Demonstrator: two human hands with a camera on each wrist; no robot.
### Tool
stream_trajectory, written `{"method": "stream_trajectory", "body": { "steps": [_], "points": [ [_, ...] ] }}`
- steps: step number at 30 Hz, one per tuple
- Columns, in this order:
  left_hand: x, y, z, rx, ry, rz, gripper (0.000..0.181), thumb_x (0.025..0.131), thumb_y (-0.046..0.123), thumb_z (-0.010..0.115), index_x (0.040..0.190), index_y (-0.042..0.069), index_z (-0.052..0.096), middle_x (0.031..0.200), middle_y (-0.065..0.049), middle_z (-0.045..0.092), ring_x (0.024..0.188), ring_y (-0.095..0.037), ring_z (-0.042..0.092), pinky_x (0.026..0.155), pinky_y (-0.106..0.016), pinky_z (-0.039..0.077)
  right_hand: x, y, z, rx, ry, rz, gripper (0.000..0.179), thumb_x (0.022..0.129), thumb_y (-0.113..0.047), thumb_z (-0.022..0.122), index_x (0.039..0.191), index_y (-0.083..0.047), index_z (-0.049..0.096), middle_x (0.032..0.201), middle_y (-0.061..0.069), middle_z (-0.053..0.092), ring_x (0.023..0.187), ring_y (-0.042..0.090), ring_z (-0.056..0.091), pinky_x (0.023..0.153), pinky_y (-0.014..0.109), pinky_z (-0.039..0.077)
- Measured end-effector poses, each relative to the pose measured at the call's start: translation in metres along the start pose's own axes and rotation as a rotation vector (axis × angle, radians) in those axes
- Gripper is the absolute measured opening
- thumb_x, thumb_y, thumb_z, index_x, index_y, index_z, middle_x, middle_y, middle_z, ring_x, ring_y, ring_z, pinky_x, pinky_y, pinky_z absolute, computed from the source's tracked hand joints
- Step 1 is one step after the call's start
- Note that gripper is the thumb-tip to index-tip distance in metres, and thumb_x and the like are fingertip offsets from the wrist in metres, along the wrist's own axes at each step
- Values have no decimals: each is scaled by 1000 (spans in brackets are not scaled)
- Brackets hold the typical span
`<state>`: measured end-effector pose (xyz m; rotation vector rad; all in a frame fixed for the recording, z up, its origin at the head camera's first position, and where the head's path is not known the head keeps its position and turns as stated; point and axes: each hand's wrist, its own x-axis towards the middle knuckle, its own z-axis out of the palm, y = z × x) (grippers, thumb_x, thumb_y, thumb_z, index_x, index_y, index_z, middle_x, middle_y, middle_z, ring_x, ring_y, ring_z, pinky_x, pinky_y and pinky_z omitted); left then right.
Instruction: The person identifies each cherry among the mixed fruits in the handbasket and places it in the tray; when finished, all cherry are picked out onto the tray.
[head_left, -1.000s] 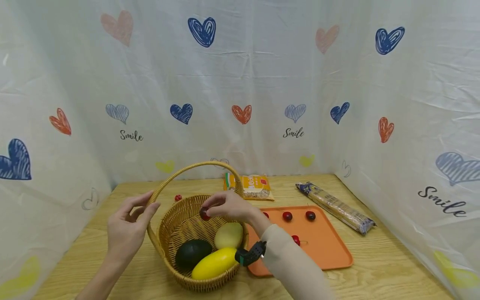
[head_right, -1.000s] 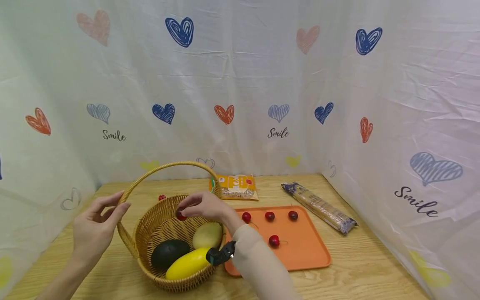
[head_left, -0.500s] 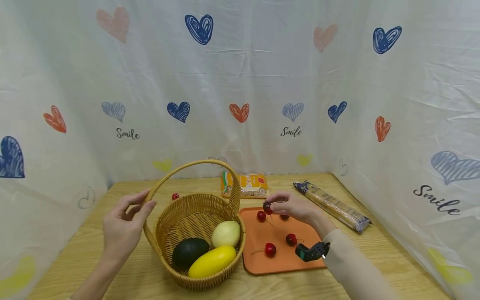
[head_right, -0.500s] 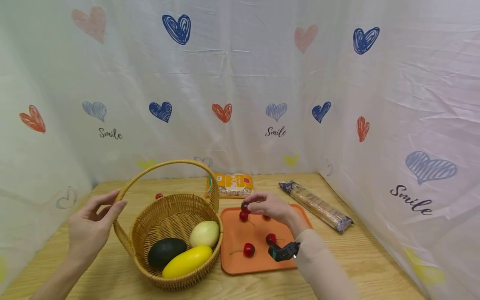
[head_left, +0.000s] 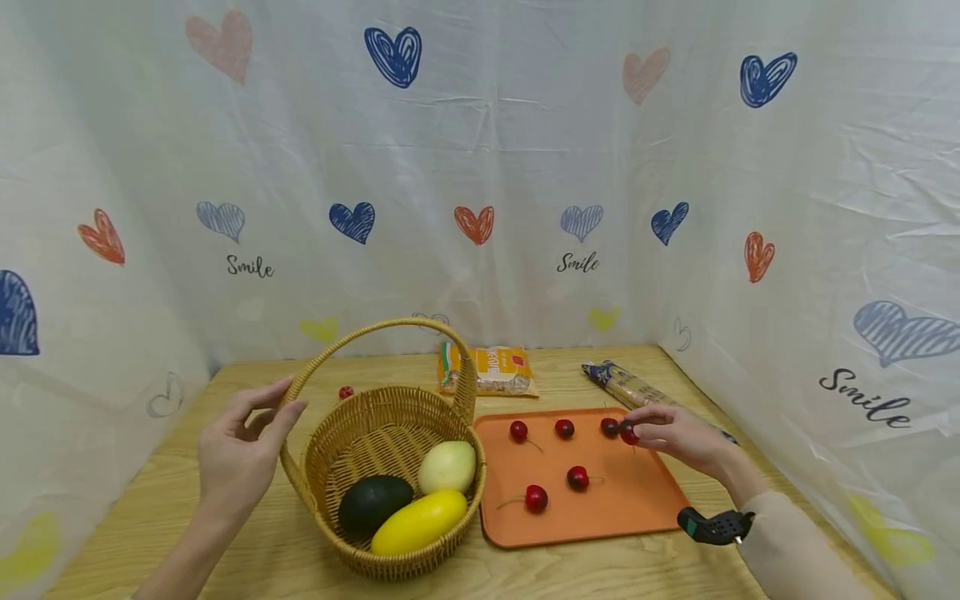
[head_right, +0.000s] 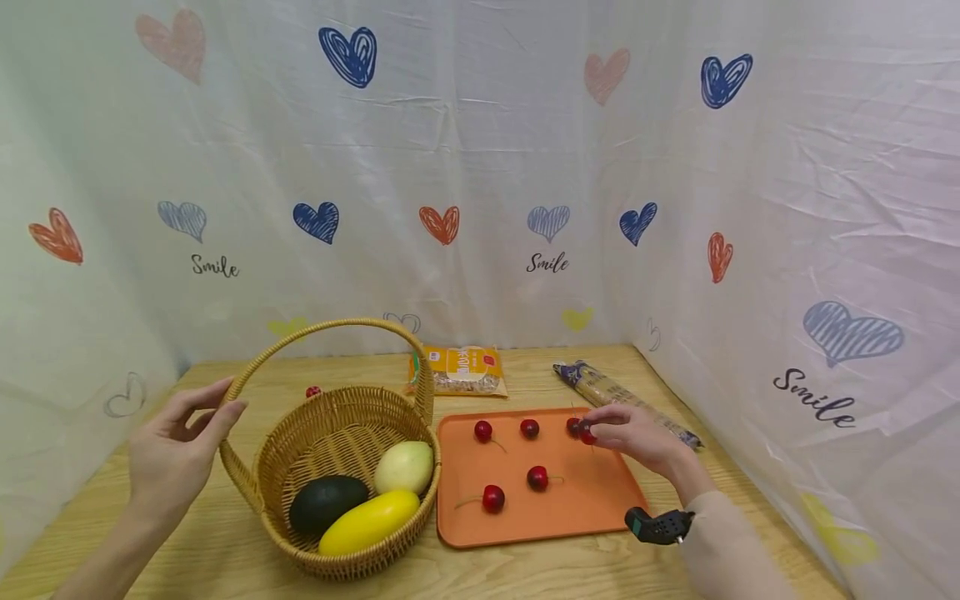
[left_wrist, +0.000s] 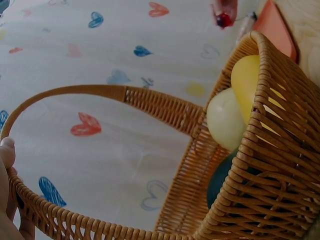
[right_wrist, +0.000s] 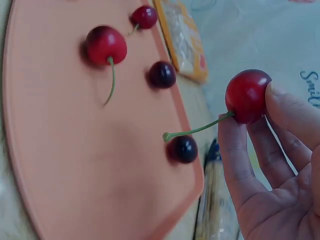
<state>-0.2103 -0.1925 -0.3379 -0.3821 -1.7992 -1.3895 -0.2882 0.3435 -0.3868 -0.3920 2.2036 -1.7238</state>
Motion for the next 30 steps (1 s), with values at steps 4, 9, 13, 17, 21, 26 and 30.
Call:
{"method": "stream_trajectory", "body": {
  "steps": [4,9,13,17,21,26,30],
  "points": [
    [0,1,-1,21,4,-11,29,77,-18,67,105,-13,63,95,6,65,88,-6,61,80,-13,52,-6,12,-6,35,-39,-13,31,96,-9,56,121,9,55,117,10,55,104,15,61,96,38,49],
    [0,0,-1,21,0,-5,28,77,-18,67,104,-14,63,94,5,65,87,-6,61,80,-13,53,-8,26,-3,13,-55,2,32,95,-7,57,119,13,55,110,7,63,99,16,62,90,39,53],
    [0,-1,0,17,-1,1,28,77,-19,67,104,-14,63,94,5,64,87,-6,61,79,-13,53,-7,34,5,-101,-30,25,31,91,-8,62,114,13,59,105,12,65,93,16,63,81,32,56],
    [0,0,0,17,5,-8,29,77,-18,67,105,-13,64,93,4,64,87,-6,61,79,-13,53,-7,39,11,-223,-25,44,31,89,-10,65,111,11,62,104,14,65,90,16,62,75,26,55],
    [0,0,1,10,7,-4,29,77,-19,67,105,-13,64,94,4,65,88,-6,60,79,-13,53,-9,40,12,-275,-30,49,31,90,-12,65,112,10,62,105,15,65,91,18,61,74,25,55],
    [0,-1,0,28,5,24,30,76,-19,68,105,-13,64,94,7,64,89,-6,60,79,-13,53,-8,40,13,-267,-38,38,32,89,-12,65,113,11,62,106,16,65,92,17,61,75,24,54],
    [0,-1,-1,29,2,26,30,76,-19,68,105,-13,64,95,7,64,88,-6,60,79,-13,53,-7,41,13,-244,-45,36,33,90,-11,64,114,12,60,106,16,65,92,15,61,75,24,54]
  ]
}}
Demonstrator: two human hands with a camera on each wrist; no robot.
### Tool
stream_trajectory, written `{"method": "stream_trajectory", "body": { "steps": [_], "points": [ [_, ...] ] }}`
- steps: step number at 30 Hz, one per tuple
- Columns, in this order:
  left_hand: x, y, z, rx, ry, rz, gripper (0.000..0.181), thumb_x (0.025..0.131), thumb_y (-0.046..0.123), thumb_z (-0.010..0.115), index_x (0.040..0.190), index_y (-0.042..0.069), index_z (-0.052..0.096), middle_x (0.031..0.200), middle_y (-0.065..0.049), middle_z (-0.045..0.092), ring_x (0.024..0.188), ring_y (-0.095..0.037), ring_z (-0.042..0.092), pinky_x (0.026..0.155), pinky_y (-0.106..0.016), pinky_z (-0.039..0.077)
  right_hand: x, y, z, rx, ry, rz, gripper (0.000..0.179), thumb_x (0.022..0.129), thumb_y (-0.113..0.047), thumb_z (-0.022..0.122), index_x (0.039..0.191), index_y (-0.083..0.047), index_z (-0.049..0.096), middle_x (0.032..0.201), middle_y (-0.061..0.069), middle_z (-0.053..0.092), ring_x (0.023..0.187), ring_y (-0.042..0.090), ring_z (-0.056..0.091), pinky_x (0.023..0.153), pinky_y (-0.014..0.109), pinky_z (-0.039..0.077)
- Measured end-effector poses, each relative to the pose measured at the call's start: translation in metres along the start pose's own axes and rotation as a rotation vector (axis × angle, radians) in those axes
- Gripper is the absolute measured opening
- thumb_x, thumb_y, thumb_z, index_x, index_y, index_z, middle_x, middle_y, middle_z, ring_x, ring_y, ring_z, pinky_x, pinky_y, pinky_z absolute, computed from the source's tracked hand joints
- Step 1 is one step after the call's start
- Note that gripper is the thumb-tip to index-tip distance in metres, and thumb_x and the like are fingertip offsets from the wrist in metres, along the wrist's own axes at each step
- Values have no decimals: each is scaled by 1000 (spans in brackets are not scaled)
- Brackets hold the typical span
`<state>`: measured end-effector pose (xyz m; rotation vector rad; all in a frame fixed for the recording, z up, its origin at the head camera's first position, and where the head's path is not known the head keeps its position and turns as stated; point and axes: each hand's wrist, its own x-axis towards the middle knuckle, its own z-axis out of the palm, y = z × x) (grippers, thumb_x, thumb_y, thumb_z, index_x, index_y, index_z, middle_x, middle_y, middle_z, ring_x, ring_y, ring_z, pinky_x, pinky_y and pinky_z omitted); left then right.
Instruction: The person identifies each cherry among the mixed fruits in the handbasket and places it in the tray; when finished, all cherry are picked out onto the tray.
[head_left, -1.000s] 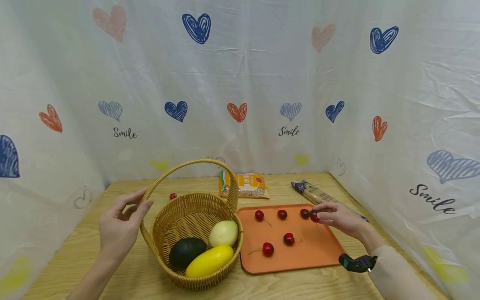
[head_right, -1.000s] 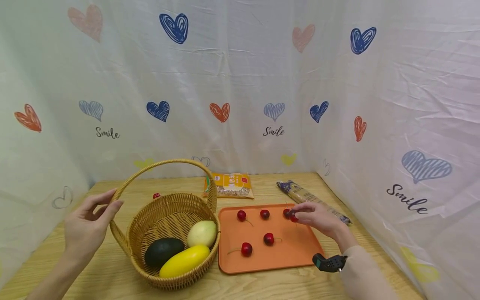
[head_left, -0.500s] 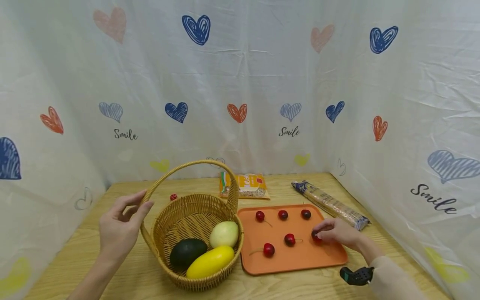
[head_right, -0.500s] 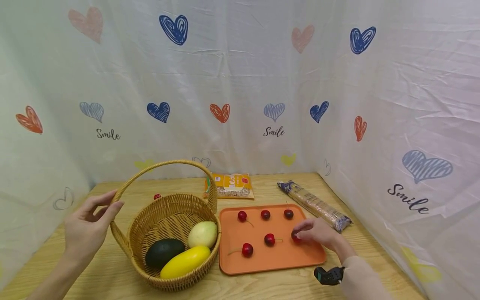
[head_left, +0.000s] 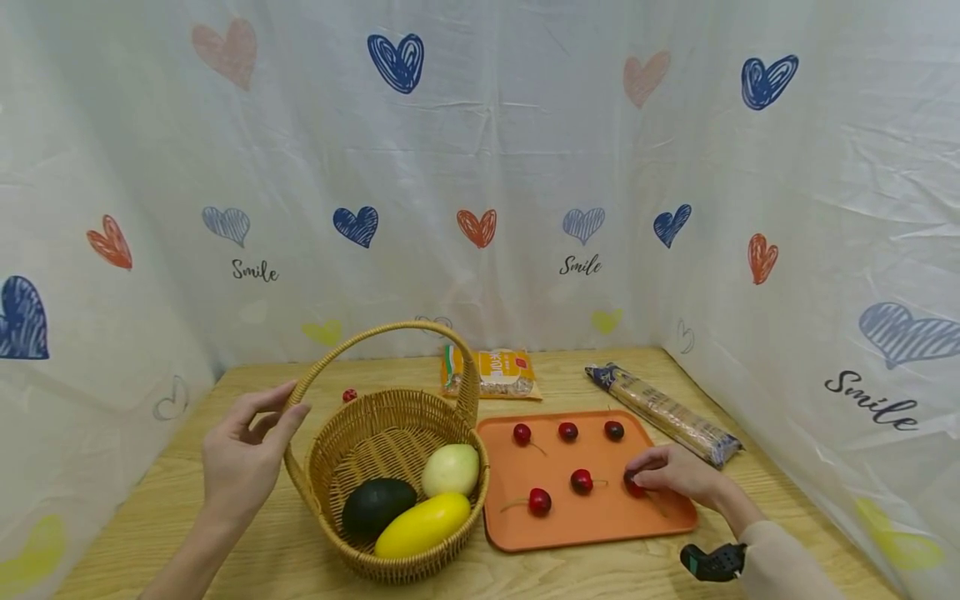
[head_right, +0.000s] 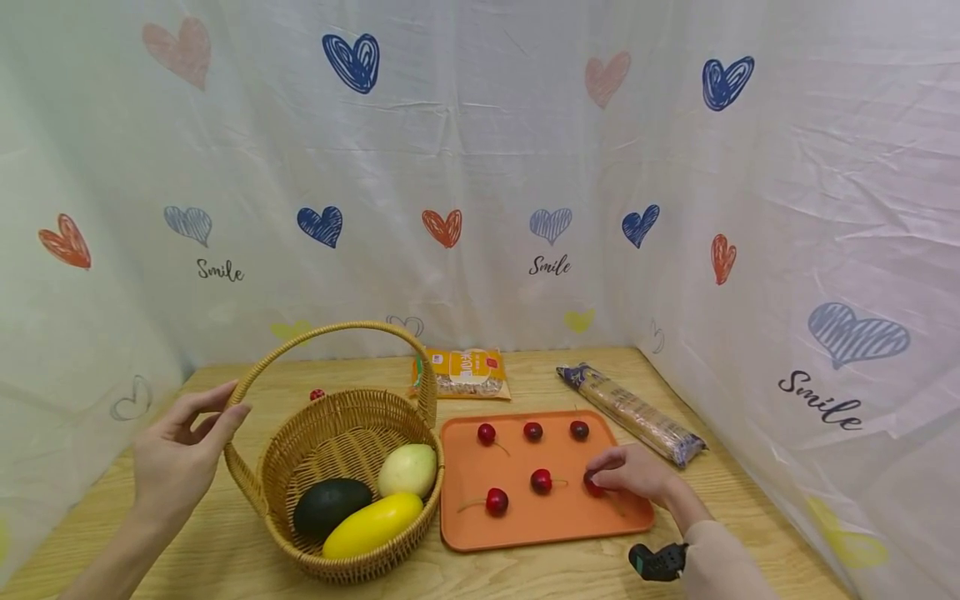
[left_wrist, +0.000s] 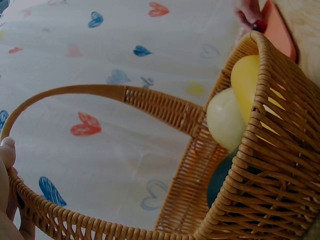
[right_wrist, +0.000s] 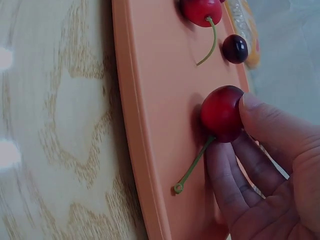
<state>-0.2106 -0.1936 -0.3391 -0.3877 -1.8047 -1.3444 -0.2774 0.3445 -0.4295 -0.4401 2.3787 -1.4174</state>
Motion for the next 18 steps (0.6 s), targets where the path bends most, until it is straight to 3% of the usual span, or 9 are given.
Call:
{"method": "stream_trajectory", "body": {
  "steps": [8,11,14,18],
  "points": [
    [-1,-1,0,-10,1,-1,30,76,-19,67,105,-13,64,95,6,65,88,-6,61,79,-13,53,-1,-1,-3,-6,37,19,39,91,-15,64,118,12,58,111,17,63,94,14,61,77,25,55],
    [-1,-1,0,-14,2,-7,30,76,-19,67,105,-14,63,95,6,65,88,-6,61,79,-13,53,-2,-7,-10,-6,72,25,42,91,-16,63,120,13,55,114,22,61,98,22,62,80,30,56],
    [-1,-1,-1,-10,-1,-11,30,76,-19,67,105,-13,64,94,5,64,87,-6,61,79,-13,53,-4,-17,-21,38,112,-13,46,93,-15,61,124,17,49,121,31,54,104,31,60,87,39,55],
    [0,-2,-1,-10,-7,-5,30,76,-19,67,105,-13,63,95,5,64,87,-6,61,79,-13,53,-7,-29,-33,72,144,-108,46,95,-12,58,125,20,44,123,33,49,105,21,61,93,42,51]
  ]
}}
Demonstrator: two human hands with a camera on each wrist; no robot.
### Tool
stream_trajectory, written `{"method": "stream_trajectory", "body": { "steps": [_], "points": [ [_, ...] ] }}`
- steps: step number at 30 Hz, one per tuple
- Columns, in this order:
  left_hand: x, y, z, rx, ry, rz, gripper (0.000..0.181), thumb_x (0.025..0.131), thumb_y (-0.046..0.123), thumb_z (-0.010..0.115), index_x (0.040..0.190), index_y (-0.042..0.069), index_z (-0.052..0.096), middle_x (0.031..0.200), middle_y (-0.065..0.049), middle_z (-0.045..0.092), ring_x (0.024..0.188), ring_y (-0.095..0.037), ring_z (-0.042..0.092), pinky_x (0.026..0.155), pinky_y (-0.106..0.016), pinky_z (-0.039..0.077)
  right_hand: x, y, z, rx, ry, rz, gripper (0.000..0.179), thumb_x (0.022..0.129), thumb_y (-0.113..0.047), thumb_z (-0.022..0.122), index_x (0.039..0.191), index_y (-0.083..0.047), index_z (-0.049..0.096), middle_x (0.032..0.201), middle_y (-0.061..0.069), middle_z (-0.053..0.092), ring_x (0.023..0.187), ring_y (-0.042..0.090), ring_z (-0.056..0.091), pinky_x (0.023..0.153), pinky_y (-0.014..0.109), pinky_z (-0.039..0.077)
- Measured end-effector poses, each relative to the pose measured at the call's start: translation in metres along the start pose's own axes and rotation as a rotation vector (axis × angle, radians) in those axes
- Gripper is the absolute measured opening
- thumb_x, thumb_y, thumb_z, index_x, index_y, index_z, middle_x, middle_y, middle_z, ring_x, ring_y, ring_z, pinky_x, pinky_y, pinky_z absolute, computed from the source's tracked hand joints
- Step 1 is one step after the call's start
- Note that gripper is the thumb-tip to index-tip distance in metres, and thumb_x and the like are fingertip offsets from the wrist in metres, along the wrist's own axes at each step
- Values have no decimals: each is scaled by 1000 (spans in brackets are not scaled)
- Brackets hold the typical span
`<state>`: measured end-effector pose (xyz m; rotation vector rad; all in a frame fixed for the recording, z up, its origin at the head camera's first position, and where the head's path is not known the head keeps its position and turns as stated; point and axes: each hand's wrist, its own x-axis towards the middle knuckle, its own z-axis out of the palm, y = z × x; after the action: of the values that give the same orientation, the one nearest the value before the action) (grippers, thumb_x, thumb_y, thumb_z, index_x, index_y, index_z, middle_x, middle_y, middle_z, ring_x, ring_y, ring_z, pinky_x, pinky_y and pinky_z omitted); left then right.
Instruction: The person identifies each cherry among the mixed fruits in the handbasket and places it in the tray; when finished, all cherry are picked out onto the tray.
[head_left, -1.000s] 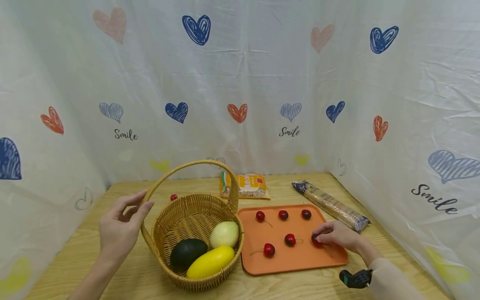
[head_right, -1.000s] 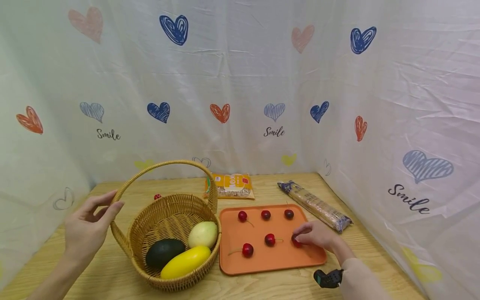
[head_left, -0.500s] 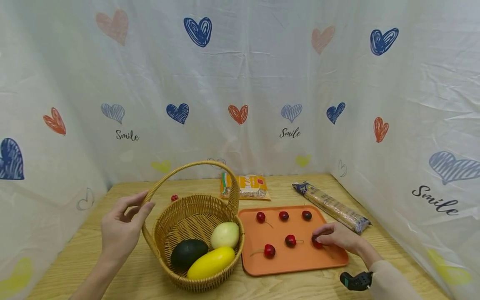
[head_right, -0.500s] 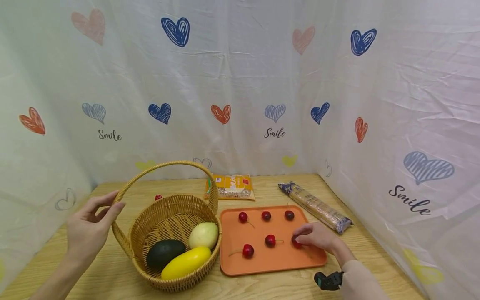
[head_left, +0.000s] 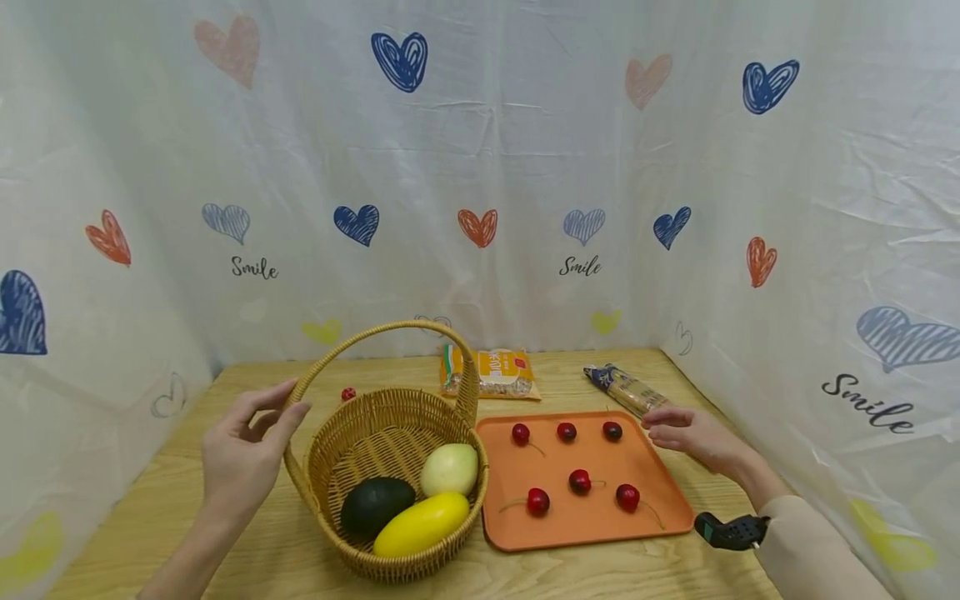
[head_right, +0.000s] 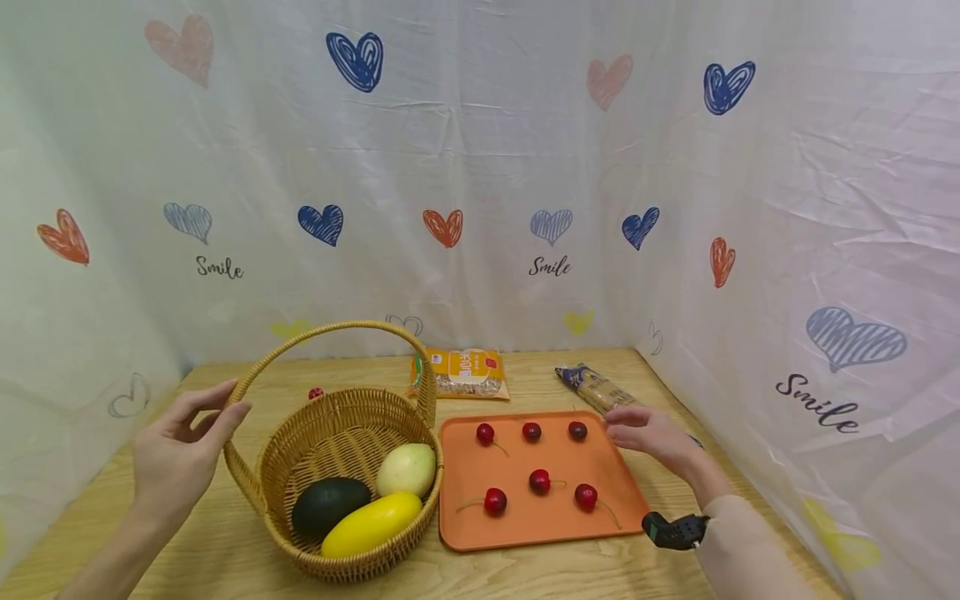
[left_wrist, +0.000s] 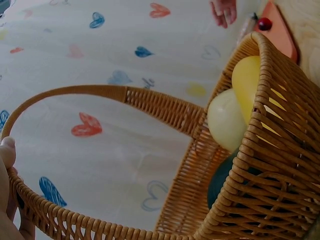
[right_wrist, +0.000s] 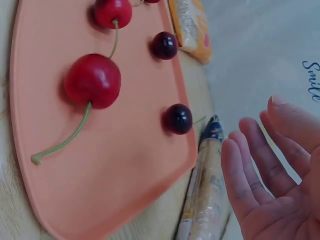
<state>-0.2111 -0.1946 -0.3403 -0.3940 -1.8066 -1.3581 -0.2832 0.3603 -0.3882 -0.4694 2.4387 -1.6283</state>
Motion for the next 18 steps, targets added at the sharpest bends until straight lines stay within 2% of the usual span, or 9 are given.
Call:
{"method": "stream_trajectory", "body": {
  "steps": [3,5,8,11,13,15,18],
  "points": [
    [0,0,-1,0,1,11,30,76,-19,67,106,-13,63,95,6,64,87,-6,61,79,-13,53,3,-5,-2,17,-10,-22,43,95,-9,57,123,21,45,121,24,53,99,7,61,92,40,51],
    [0,0,-1,-2,4,17,30,76,-19,67,106,-13,63,95,5,64,87,-6,61,79,-13,53,4,-5,-1,40,-14,-14,41,95,-8,57,122,21,46,118,18,56,97,6,61,92,40,51],
    [-1,1,-1,5,24,23,30,76,-19,67,105,-13,64,95,4,64,87,-6,61,79,-13,53,8,-5,4,52,-5,4,41,94,-8,58,122,20,47,116,15,57,97,9,62,93,43,51],
    [-2,4,4,71,61,60,33,75,-19,69,107,-9,66,98,-1,65,89,-3,59,80,-11,51,10,-6,7,22,7,20,43,94,-12,59,124,17,48,120,23,55,103,20,62,94,45,49],
    [-3,8,8,148,93,114,36,74,-18,71,107,-6,67,104,-7,64,97,-1,57,85,-11,47,12,-8,8,3,2,24,46,95,-15,59,127,16,46,126,30,49,108,28,60,95,46,48],
    [-2,11,13,197,125,203,35,74,-15,72,107,-4,68,110,-14,63,105,-4,54,91,-12,43,14,-11,10,-6,-6,26,48,95,-16,58,129,15,45,130,34,44,112,32,57,96,44,48],
    [-1,16,22,204,138,381,20,86,6,69,101,-7,68,108,-22,62,111,-16,53,94,-14,41,18,-16,12,6,-18,25,47,96,-16,57,130,14,44,132,35,41,114,35,54,98,45,46]
  ]
}}
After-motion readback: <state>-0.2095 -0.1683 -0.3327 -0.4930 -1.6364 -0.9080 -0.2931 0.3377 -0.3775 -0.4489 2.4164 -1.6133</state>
